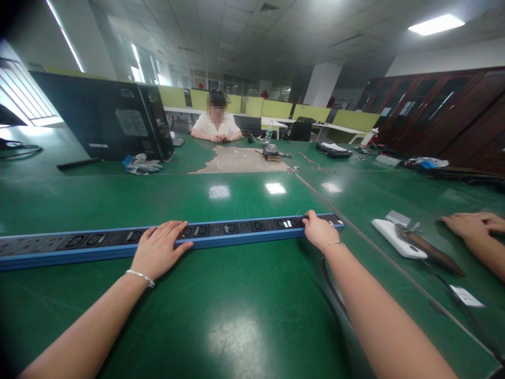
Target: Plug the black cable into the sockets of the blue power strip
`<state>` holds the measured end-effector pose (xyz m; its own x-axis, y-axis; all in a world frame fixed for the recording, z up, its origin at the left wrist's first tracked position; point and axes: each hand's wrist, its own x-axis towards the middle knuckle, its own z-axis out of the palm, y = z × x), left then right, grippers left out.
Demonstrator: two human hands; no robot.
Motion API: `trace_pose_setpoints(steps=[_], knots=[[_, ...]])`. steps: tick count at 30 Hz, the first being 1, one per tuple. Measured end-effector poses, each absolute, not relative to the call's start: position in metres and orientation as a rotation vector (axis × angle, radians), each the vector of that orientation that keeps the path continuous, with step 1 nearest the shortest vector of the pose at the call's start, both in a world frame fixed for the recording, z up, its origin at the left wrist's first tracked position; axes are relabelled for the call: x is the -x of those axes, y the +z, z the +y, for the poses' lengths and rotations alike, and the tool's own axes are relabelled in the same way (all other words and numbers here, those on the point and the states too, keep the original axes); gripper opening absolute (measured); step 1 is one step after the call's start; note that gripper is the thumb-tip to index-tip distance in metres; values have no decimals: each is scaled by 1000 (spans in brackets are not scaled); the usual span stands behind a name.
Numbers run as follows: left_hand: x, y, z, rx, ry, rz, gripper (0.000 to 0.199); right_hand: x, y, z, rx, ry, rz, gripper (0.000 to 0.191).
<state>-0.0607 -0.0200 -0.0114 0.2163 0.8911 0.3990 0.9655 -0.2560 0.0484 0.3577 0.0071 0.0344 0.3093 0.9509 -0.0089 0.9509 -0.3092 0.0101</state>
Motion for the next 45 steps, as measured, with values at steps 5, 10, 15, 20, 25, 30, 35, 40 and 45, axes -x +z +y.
trace_pose_setpoints(steps=[5, 10, 15, 20, 25, 30, 35, 40, 45], knots=[[61, -10, -20, 2284, -501, -1774, 51, -360, 32, 8, -2561, -27, 1844, 39], [60, -10, -20, 2279, -485, -1781, 51, -362, 33, 8, -2558, -39, 1865, 40], [60, -10, -19, 2269, -506, -1780, 51, -361, 32, 3, -2636, 1, 1893, 41], [60, -11, -20, 2265, -503, -1768, 51, -366, 20, 4, -2794, -25, 1956, 41], [59, -10, -21, 2265, -502, -1775, 52, -363, 11, 2, -3010, -68, 2034, 39], [58, -8, -21, 2272, -494, -1789, 51, -379, 54, -8, -3307, 249, 2070, 42], [59, -8, -20, 2272, -501, -1797, 51, -413, 93, -1, -3110, 77, 2002, 39], [59, -9, -20, 2279, -521, -1781, 51, -434, 70, 8, -2954, 55, 1832, 38], [59, -9, -20, 2274, -509, -1784, 50, -441, 45, 12, -2953, 18, 1800, 40]])
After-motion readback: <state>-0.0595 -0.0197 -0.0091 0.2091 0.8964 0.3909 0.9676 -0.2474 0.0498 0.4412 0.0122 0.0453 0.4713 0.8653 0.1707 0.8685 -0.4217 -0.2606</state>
